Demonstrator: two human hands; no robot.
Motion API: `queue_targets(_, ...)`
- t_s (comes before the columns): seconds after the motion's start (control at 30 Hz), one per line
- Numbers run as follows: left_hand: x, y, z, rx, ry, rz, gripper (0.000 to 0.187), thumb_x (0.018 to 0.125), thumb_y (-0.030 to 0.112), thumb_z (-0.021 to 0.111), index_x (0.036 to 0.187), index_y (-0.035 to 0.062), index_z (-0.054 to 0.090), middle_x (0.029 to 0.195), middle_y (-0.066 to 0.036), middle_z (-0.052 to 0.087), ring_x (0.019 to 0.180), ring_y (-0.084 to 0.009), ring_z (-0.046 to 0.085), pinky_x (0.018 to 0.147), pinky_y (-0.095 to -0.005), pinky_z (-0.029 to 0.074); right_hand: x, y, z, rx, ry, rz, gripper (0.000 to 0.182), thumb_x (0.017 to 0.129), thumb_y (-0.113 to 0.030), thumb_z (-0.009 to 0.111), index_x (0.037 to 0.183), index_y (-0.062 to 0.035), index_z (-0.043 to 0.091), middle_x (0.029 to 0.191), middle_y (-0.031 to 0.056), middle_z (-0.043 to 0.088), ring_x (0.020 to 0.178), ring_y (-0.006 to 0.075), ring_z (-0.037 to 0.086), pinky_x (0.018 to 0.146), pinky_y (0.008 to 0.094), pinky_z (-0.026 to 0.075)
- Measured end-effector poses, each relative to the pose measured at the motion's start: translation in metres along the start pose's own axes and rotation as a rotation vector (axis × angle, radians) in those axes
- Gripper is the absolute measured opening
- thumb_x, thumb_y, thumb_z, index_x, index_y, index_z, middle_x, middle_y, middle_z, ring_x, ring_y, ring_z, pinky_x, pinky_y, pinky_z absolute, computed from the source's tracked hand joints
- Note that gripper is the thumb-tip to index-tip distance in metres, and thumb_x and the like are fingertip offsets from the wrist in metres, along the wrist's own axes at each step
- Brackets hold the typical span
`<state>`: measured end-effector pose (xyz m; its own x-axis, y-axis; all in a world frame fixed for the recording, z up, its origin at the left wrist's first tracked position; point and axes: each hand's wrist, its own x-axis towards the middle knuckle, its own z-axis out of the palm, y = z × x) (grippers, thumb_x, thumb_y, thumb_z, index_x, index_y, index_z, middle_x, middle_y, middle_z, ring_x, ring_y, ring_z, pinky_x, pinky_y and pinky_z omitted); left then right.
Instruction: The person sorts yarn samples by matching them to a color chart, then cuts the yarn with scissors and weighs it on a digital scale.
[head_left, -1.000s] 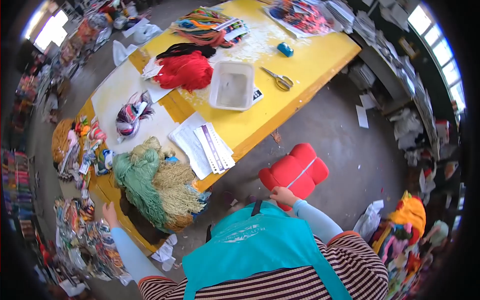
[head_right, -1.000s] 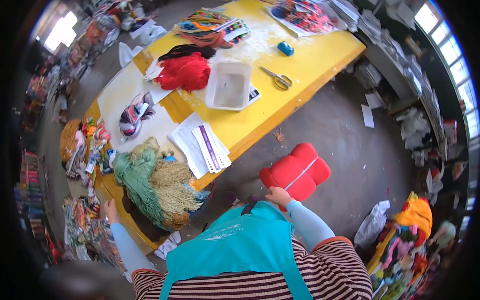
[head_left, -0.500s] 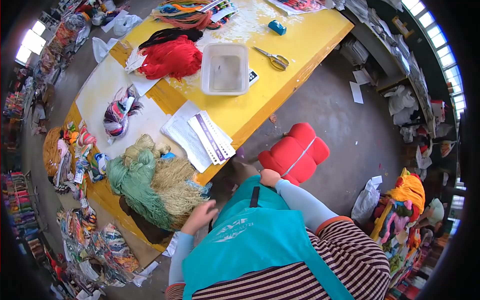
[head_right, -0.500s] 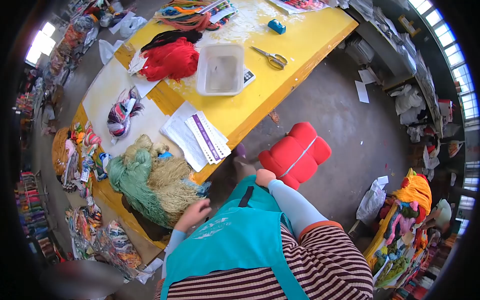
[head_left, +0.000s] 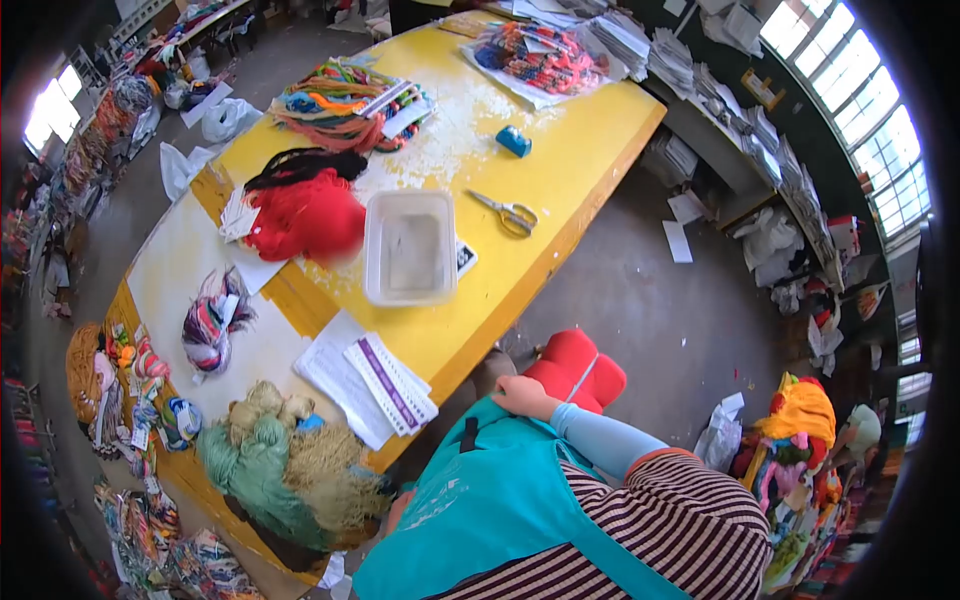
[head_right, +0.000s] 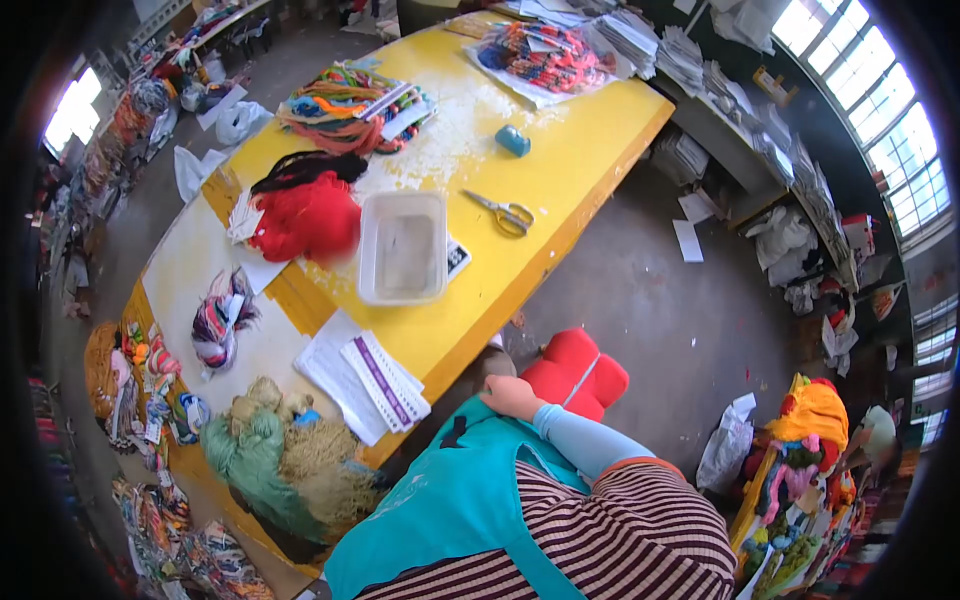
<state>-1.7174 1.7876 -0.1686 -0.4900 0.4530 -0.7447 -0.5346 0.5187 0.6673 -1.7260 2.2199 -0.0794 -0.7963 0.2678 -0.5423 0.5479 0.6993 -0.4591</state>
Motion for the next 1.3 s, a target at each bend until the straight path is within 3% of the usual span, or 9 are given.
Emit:
queue_targets(0.1, 0.035, 0.039, 0.024, 0.070, 0.028, -0.051, 0.053, 0.093, 0.050, 0.055, 0.097, -0.0016, 0.066, 0.086, -0.021, 0.065, 0.082, -0.0283, 0.064, 0.073, -0.0417, 0.047, 0.039, 0.054, -0.020, -0.251, -0.073, 0.038, 0.046, 0.082, -0.047, 0.062, 0.106, -0.0088, 0.068, 0.101, 0.0177, 0.069, 0.096, 0.0364, 0.065, 0.083, 0.0461, 0.053)
queue_targets(0.2, 0.080, 0.094, 0.065, 0.154, 0.066, -0.124, 0.053, 0.092, 0.050, 0.056, 0.094, -0.0012, 0.066, 0.083, -0.021, 0.065, 0.080, -0.0277, 0.064, 0.072, -0.0421, 0.047, 0.093, 0.121, -0.043, -0.049, -0.284, 0.110, 0.054, 0.083, -0.051, 0.061, 0.108, -0.0043, 0.068, 0.110, 0.0196, 0.067, 0.101, 0.0393, 0.064, 0.091, 0.0476, 0.050)
queue_targets(0.4, 0.143, 0.225, 0.146, 0.354, 0.249, -0.249, 0.053, 0.092, 0.051, 0.056, 0.090, -0.0004, 0.066, 0.077, -0.020, 0.064, 0.075, -0.0264, 0.064, 0.070, -0.0427, 0.047, 0.148, 0.226, -0.124, 0.100, -0.209, 0.092, 0.043, 0.079, -0.037, 0.068, 0.106, -0.0031, 0.068, 0.102, 0.0219, 0.068, 0.097, 0.0386, 0.064, 0.087, 0.0458, 0.051)
queue_targets(0.5, 0.170, 0.278, 0.167, 0.397, 0.391, -0.059, 0.044, 0.092, 0.041, 0.056, 0.097, -0.0019, 0.065, 0.089, -0.023, 0.066, 0.085, -0.0345, 0.065, 0.074, -0.0437, 0.048, 0.150, 0.256, -0.168, 0.195, -0.149, 0.196, 0.035, 0.080, -0.032, 0.067, 0.104, -0.0056, 0.070, 0.102, 0.0206, 0.069, 0.096, 0.0364, 0.065, 0.087, 0.0435, 0.051)
queue_targets(0.63, 0.225, 0.335, 0.194, 0.436, 0.325, 0.074, 0.039, 0.094, 0.036, 0.055, 0.102, -0.0011, 0.065, 0.095, -0.023, 0.067, 0.090, -0.0364, 0.064, 0.078, -0.0430, 0.049, 0.125, 0.320, -0.196, 0.540, 0.018, 0.552, 0.034, 0.084, -0.034, 0.068, 0.100, -0.0047, 0.072, 0.094, 0.0157, 0.071, 0.088, 0.0283, 0.068, 0.080, 0.0399, 0.054)
queue_targets(0.8, 0.318, 0.405, 0.255, 0.366, 0.064, 0.183, 0.031, 0.094, 0.030, 0.058, 0.104, 0.0012, 0.067, 0.097, -0.018, 0.069, 0.091, -0.0300, 0.067, 0.080, -0.0376, 0.051, 0.087, 0.387, -0.242, 1.080, 0.308, 0.847, 0.021, 0.088, -0.022, 0.065, 0.099, -0.0042, 0.068, 0.084, 0.0100, 0.069, 0.078, 0.0227, 0.068, 0.066, 0.0374, 0.056)
queue_targets(0.87, 0.349, 0.436, 0.286, 0.358, 0.015, 0.318, 0.027, 0.094, 0.026, 0.060, 0.104, 0.0025, 0.068, 0.095, -0.014, 0.070, 0.086, -0.0242, 0.067, 0.076, -0.0347, 0.052, 0.075, 0.416, -0.274, 1.329, 0.367, 1.005, 0.021, 0.093, -0.021, 0.059, 0.107, -0.0045, 0.060, 0.088, 0.0095, 0.068, 0.079, 0.0223, 0.068, 0.071, 0.0379, 0.057)
queue_targets(1.2, 0.505, 0.541, 0.495, 0.355, -0.028, 0.331, 0.023, 0.091, 0.020, 0.061, 0.098, -0.0001, 0.069, 0.086, -0.012, 0.071, 0.080, -0.0199, 0.067, 0.075, -0.0315, 0.053, 0.076, 0.679, -0.455, 2.045, 0.759, 0.835, 0.029, 0.100, -0.028, 0.049, 0.109, -0.0023, 0.058, 0.098, 0.0133, 0.069, 0.094, 0.0271, 0.067, 0.084, 0.0398, 0.055)
queue_targets(1.3, 0.527, 0.599, 0.572, 0.145, -0.072, 0.132, 0.022, 0.097, 0.020, 0.056, 0.098, 0.0015, 0.067, 0.091, -0.007, 0.070, 0.083, -0.0137, 0.065, 0.070, -0.0273, 0.051, 0.109, 0.754, -0.543, 2.204, 0.665, 0.345, 0.029, 0.097, -0.029, 0.057, 0.107, -0.0027, 0.060, 0.098, 0.0120, 0.069, 0.091, 0.0264, 0.067, 0.082, 0.0380, 0.055)
